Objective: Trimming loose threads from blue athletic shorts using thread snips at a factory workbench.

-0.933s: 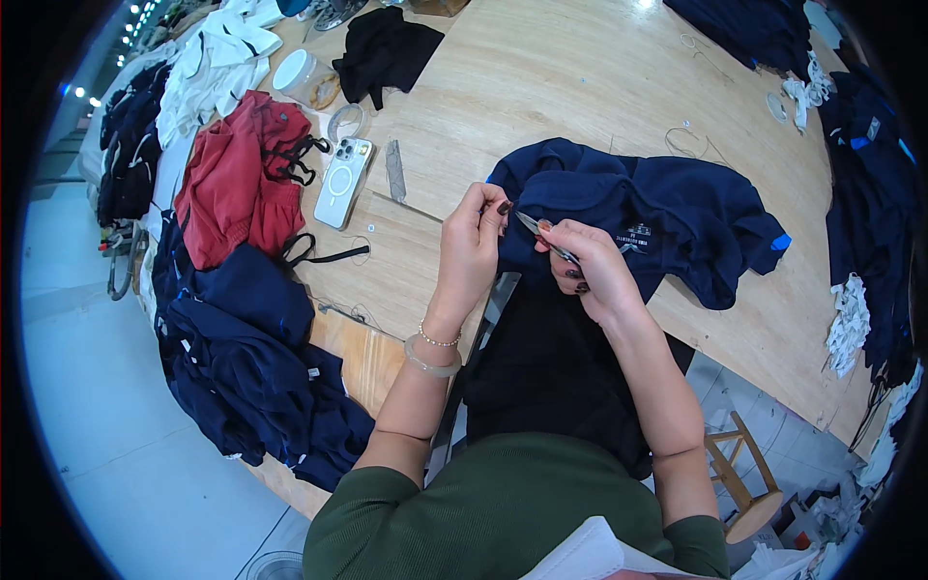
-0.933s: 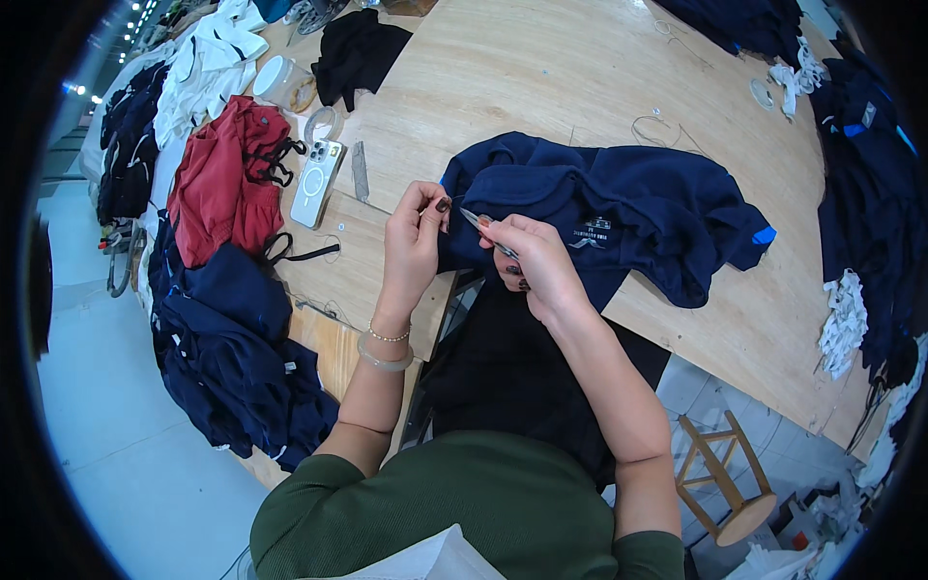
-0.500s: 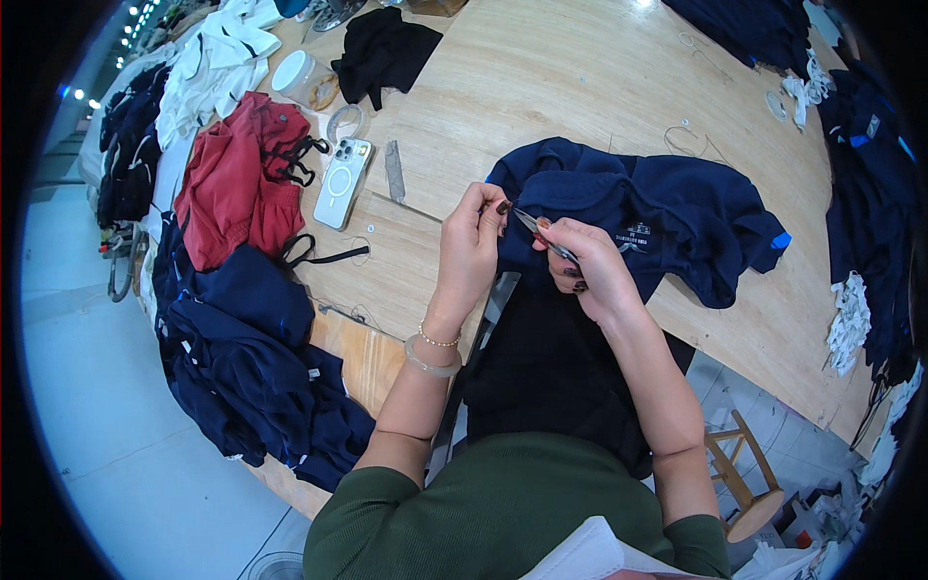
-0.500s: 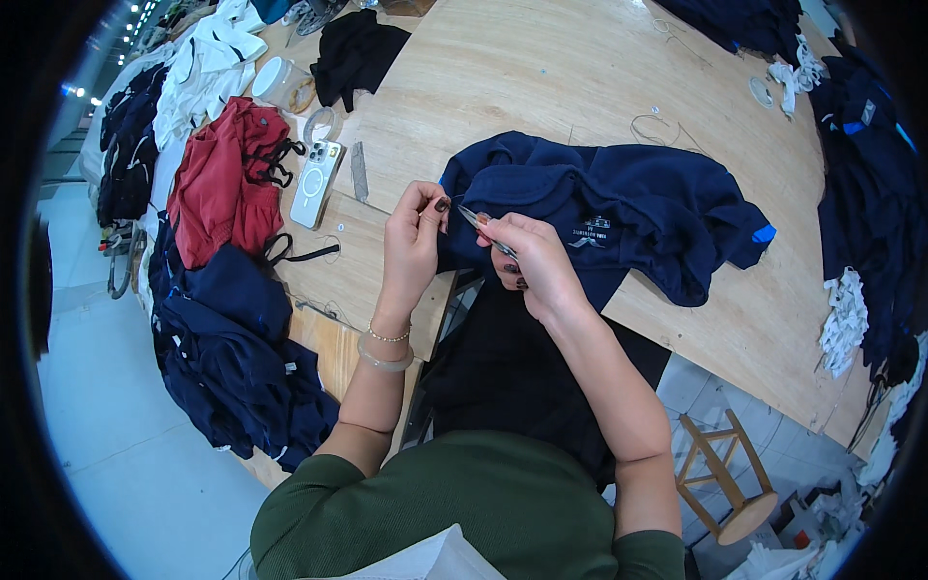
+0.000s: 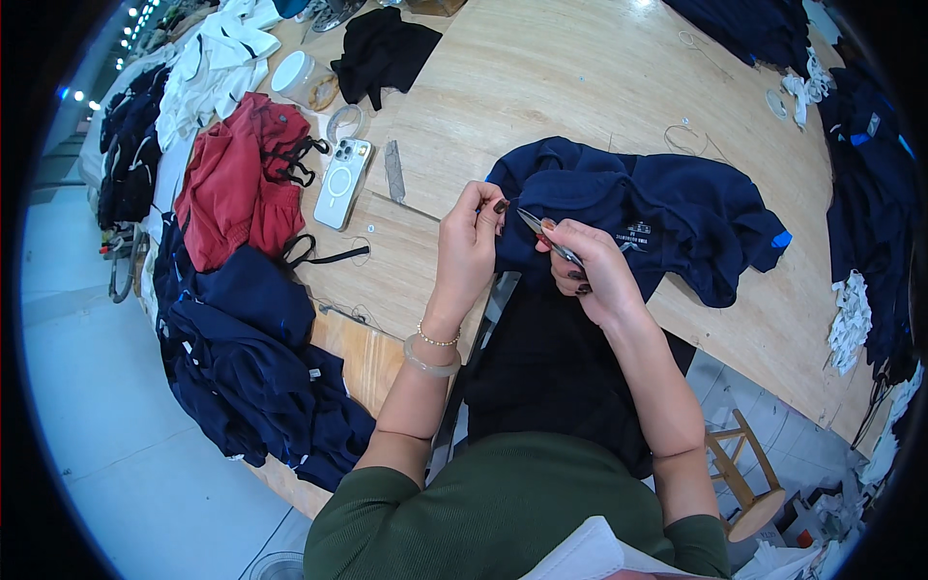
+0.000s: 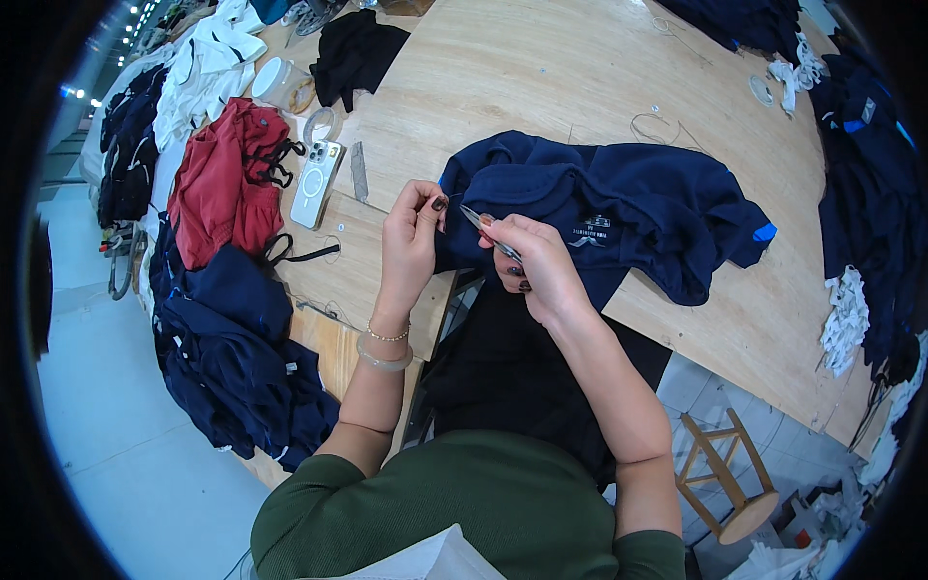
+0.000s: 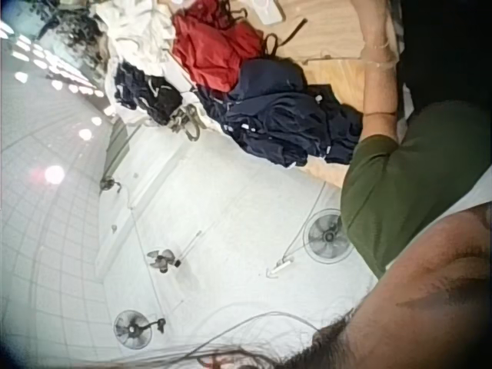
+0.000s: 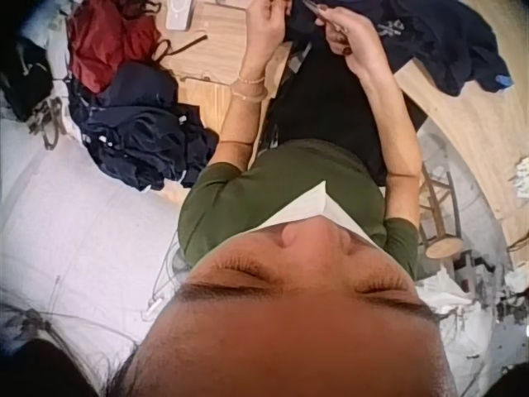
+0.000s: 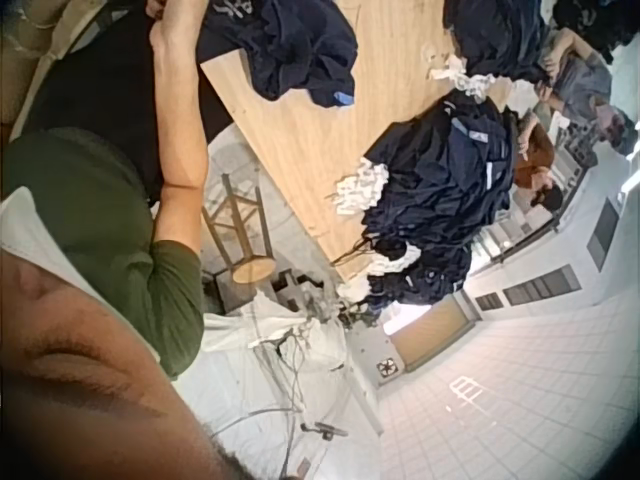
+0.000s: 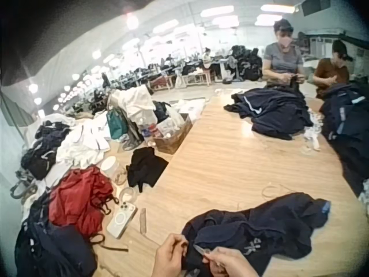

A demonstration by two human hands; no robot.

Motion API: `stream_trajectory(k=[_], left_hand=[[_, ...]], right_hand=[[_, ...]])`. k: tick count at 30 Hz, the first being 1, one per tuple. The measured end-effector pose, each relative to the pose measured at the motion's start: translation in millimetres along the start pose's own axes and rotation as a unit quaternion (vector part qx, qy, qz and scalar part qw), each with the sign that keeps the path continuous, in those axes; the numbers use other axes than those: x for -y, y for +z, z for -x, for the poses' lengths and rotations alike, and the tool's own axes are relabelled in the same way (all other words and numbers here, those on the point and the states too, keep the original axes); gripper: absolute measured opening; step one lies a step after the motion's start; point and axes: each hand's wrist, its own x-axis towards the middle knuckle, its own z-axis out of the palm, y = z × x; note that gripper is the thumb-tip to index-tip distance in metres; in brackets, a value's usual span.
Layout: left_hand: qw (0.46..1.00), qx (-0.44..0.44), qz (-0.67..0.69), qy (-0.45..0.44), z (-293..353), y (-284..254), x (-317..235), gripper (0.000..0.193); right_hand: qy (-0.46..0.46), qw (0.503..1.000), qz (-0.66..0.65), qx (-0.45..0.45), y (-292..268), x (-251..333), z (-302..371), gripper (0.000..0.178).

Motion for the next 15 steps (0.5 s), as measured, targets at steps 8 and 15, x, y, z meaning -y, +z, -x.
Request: stream_trajectory(k=[8,15], left_hand=[[1.000,-0.001,-0.005,0.002,0.3,0.0,1.1,0.009],[1.000,-0.008,-0.012,-0.006,-1.3,-2.0,1.9,0.010]], right_hand=[[-0.002,1.000,-0.001,-0.004,3.1,2.7,0.4,0.023],[0.004,1.000,-0.003,-0.007,0.2,2.0,4.8,0.023]])
